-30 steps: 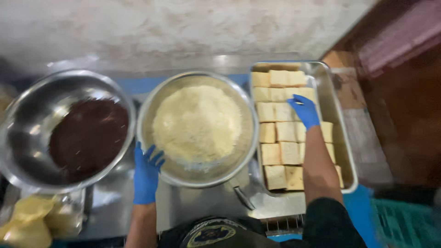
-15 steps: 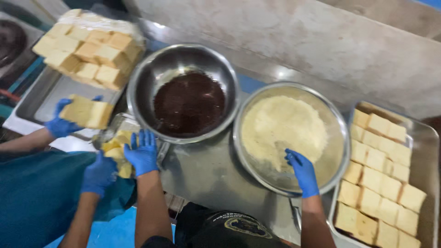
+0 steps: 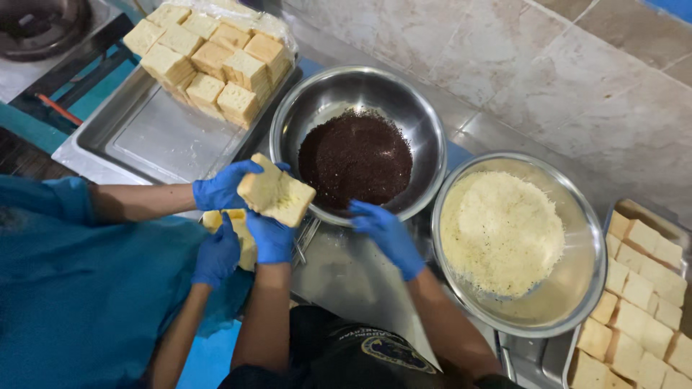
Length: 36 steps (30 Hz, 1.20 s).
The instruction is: The person spreads chocolate filling onto bread slices, presses a second slice on top, coats the filled sandwich in a white powdery coating, and places the finished sandwiches onto a tray. A second worker at the same table fills additional bread slices alongside.
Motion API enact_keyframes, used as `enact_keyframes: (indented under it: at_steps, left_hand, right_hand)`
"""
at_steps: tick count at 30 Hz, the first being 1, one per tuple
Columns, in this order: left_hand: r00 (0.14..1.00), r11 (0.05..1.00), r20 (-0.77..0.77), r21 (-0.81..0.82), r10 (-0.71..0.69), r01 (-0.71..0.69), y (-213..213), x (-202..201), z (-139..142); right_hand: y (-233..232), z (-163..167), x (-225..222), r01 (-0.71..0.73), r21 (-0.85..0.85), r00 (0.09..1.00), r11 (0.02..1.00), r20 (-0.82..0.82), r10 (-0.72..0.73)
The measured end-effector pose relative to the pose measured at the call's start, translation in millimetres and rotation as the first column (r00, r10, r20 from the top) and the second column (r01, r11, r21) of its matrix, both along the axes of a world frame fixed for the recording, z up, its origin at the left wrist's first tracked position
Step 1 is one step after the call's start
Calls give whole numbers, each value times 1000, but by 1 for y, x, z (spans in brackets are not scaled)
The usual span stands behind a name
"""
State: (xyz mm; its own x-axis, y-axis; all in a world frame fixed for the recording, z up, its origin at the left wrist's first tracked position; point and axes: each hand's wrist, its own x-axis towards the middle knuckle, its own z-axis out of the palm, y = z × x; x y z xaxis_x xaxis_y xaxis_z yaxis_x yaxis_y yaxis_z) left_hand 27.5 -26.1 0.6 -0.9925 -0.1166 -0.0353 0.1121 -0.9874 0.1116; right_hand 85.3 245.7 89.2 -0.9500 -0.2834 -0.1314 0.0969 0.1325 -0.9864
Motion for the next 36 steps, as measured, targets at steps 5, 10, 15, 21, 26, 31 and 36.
enact_keyframes:
  at_steps: [5, 10, 15, 21, 26, 31, 36]
  left_hand:
    - [986, 992, 142, 96, -91, 78, 31, 12, -1]
    - [964, 960, 154, 215, -216, 181, 53, 10, -23]
    - [934, 944, 187, 196, -303, 266, 72, 12, -43]
    - [946, 950, 104, -32, -306, 311, 68, 13, -34]
    - [945, 931, 81, -166, -316, 325, 48, 4, -3]
    - [926, 839, 93, -399, -366, 371, 51, -5, 7]
    - [868, 874, 120, 2, -483, 486, 43, -12, 6]
  right_hand:
    - [-80, -8, -34, 165, -209, 980, 964, 147, -136]
    - [-53, -20, -52, 130, -124, 991, 984, 35, -127]
    - [-35, -19, -72, 124, -53, 992, 991, 22, -123]
    - [-22, -17, -90, 109, -96, 992, 989, 81, -101]
    - [-18, -18, -104, 90, -73, 996, 993, -11, -91]
    - [-29, -15, -106, 75, 42, 997, 996, -38, -74]
    - [-15, -25, -132, 25, 111, 1000, 994, 9, -26]
